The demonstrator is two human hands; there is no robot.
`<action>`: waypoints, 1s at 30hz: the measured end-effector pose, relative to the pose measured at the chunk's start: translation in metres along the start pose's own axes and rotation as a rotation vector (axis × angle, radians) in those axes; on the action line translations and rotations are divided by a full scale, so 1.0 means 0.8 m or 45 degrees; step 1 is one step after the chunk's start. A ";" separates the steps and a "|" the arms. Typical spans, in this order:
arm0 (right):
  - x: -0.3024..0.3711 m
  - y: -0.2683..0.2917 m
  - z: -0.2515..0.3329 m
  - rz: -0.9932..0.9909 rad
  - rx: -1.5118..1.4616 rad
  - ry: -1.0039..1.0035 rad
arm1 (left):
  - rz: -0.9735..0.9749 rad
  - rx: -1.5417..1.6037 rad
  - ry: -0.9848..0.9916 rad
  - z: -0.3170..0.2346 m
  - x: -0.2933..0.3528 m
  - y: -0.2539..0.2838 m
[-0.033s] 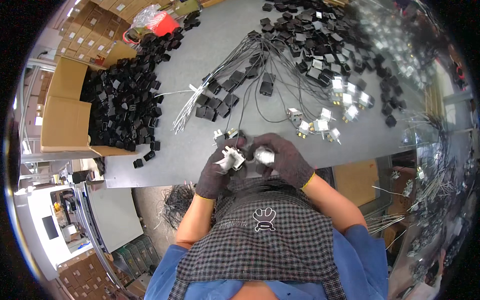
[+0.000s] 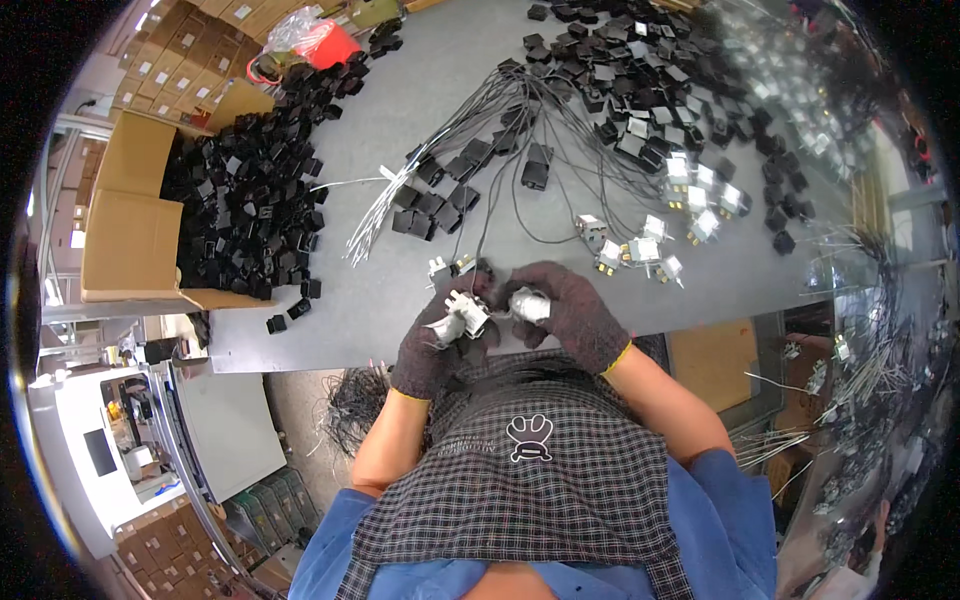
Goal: The person assembles and organizes small electronic components with attached wires by hand at a production workbench.
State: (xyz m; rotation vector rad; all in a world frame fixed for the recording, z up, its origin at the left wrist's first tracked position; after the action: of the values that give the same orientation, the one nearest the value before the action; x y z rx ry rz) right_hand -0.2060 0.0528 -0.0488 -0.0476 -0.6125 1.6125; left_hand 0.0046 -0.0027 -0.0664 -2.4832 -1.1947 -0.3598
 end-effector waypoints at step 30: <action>-0.052 -0.058 0.009 0.205 0.627 0.099 | -0.192 -0.228 0.001 -0.037 0.044 -0.013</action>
State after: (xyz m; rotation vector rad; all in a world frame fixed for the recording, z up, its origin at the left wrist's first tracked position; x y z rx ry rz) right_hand -0.1601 0.0120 -0.0369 0.2081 -0.1418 1.8695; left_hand 0.0160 0.0151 -0.0244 -2.5469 -1.4106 -0.5292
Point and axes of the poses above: each hand's wrist, its own x-axis away from the middle knuckle, its own y-axis out of the back of the hand, z = x × y, the point moved 5 cm from there along -x, towards the middle knuckle, and after that the axes turned 1 degree about z, right-handed, at the moved point
